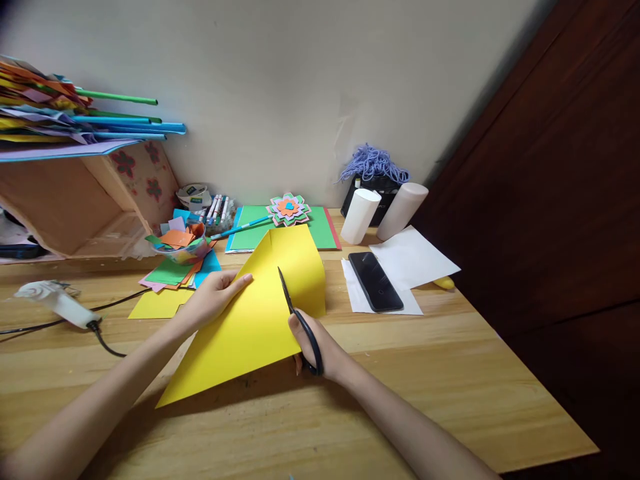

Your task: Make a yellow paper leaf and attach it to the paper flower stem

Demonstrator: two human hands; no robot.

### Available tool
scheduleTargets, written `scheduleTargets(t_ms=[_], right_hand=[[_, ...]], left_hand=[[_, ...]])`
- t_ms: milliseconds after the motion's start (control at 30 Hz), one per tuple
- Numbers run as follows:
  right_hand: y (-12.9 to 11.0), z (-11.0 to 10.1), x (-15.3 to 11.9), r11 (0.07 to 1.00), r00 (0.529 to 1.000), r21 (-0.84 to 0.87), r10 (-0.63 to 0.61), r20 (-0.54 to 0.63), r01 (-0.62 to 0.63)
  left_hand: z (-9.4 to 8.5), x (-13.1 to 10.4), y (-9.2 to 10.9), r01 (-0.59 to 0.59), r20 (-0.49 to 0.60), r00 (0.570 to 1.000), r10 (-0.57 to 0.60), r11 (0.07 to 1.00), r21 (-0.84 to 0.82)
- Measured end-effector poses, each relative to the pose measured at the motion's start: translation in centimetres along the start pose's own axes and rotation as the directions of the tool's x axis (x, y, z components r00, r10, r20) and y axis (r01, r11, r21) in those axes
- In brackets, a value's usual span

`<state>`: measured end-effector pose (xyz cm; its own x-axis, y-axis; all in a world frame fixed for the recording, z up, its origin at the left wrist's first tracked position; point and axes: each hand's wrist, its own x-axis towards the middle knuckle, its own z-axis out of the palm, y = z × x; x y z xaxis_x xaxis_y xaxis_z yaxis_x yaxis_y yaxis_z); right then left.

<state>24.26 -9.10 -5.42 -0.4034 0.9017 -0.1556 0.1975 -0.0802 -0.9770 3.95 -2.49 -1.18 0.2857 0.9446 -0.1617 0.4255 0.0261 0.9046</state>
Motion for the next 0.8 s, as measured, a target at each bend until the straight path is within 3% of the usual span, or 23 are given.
scheduleTargets(t_ms=[200, 500, 800], right_hand=[[-0.36, 0.21, -0.03, 0.991, 0.995, 0.092, 0.103, -0.010, -0.101], [0.16, 0.29, -0.02, 0.994, 0.999, 0.100, 0.044, -0.007, -0.043], [0.50, 0.37, 0.23, 0.998, 0.994, 0.030, 0.065, -0.086, -0.062]], left_hand=[[0.80, -0.10, -0.50, -0.055, -0.022, 0.998, 0.058, 0.992, 0.109], [0.81, 0.00, -0.63, -0.056, -0.013, 0.998, 0.057, 0.992, 0.113], [0.70, -0.11, -0.43, -0.032, -0.002, 0.999, 0.032, 0.996, 0.084]])
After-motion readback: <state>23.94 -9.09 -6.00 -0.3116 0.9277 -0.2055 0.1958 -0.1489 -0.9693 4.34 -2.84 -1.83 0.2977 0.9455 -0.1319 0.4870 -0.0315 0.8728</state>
